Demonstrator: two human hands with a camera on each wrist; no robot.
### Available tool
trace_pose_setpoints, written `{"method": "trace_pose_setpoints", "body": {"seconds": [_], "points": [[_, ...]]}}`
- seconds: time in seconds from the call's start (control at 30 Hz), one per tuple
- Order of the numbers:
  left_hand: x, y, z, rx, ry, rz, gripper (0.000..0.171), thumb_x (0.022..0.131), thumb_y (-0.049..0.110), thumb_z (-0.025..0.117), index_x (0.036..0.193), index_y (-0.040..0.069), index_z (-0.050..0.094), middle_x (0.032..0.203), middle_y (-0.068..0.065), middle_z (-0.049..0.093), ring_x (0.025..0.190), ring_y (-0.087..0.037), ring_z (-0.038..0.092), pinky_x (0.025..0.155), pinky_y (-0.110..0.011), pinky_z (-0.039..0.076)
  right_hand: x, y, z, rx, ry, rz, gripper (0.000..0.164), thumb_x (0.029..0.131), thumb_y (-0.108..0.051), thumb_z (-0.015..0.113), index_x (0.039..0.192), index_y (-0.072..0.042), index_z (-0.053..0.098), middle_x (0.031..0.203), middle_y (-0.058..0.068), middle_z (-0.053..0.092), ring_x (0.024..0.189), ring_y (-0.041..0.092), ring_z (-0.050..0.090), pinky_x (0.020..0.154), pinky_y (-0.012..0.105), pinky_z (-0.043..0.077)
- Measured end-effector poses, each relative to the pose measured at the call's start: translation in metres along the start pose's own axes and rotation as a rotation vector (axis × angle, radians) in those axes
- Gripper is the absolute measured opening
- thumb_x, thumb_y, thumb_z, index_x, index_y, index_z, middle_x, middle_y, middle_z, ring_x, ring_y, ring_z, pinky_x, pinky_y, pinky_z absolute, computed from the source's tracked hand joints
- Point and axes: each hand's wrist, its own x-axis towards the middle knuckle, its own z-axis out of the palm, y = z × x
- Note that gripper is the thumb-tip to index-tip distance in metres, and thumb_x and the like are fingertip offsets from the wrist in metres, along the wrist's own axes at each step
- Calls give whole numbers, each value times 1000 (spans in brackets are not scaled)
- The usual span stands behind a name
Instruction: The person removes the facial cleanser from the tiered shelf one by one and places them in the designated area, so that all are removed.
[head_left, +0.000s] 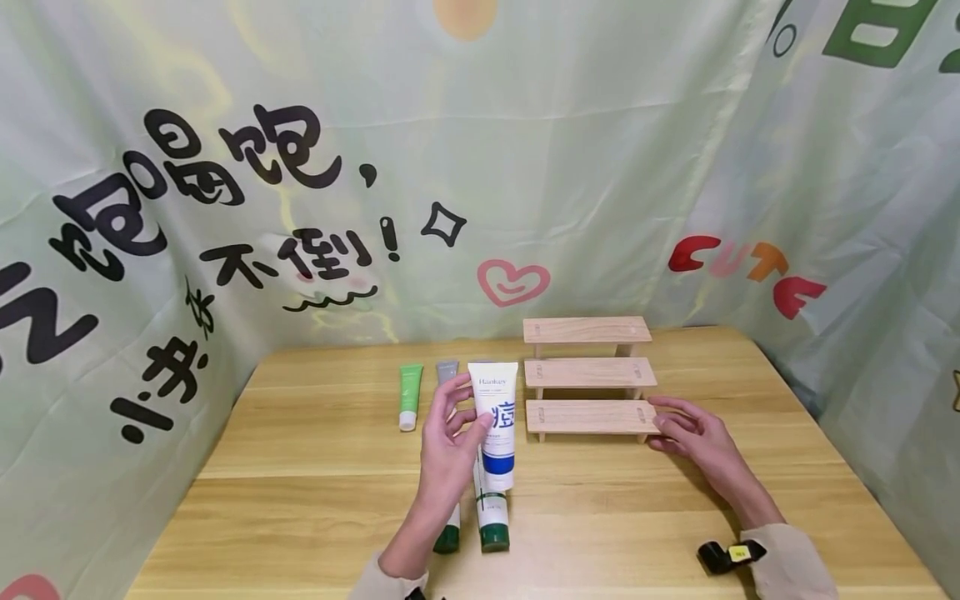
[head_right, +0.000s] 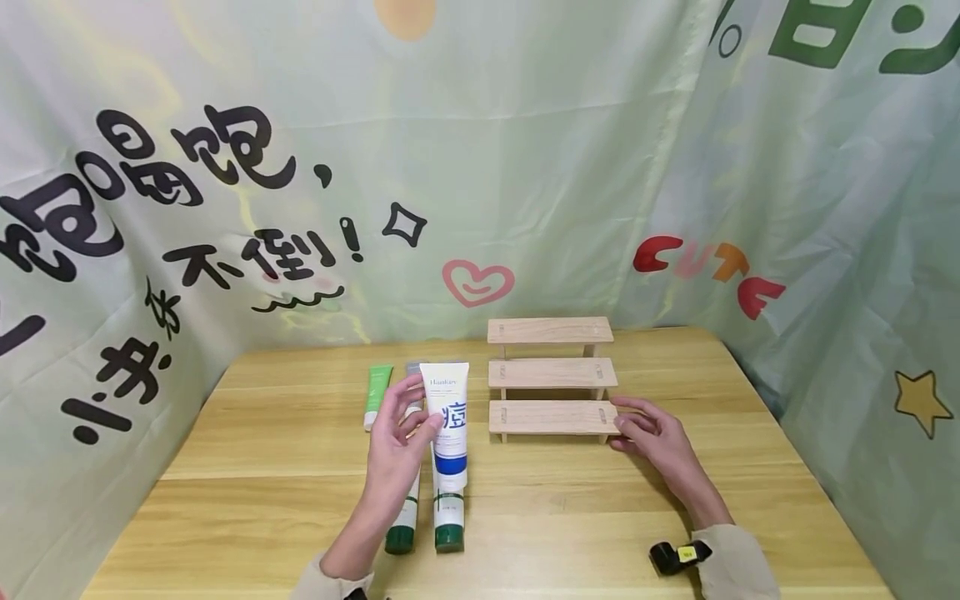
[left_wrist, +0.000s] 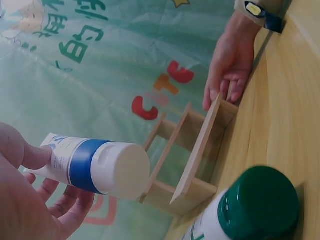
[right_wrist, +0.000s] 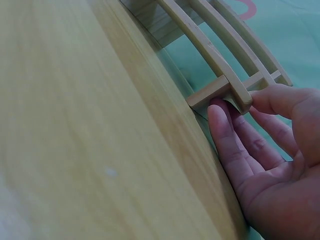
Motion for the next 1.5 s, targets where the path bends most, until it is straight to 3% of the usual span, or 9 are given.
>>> {"method": "trace_pose_setpoints", "body": {"seconds": [0.77,1.17,1.5], "points": [[-7,3,-38,53,29,-45,66,96,-9,64,149,25,45,132,-12,60,110,-32,64,87,-31,57,-4,4,-2,-14,20,0,50,103,-12,63,144,11,45,110,-3,72,96,12,71,82,33,60],[-10,-1,-68,118,66,-67,68,97,-11,60,153,22,42,130,-14,59,108,-30,64,84,-29,56,-2,2,-3,-20,18,-12,49,103,-12,63,143,11,46,111,-3,72,97,11,71,82,33,60],[-17,-6,-92,128,85,-111,68,97,-11,59,154,23,41,131,-15,57,107,-27,64,85,-28,56,-1,0,1,35,1,-22,49,103,-9,62,143,13,45,109,3,72,95,15,72,82,35,60]]}}
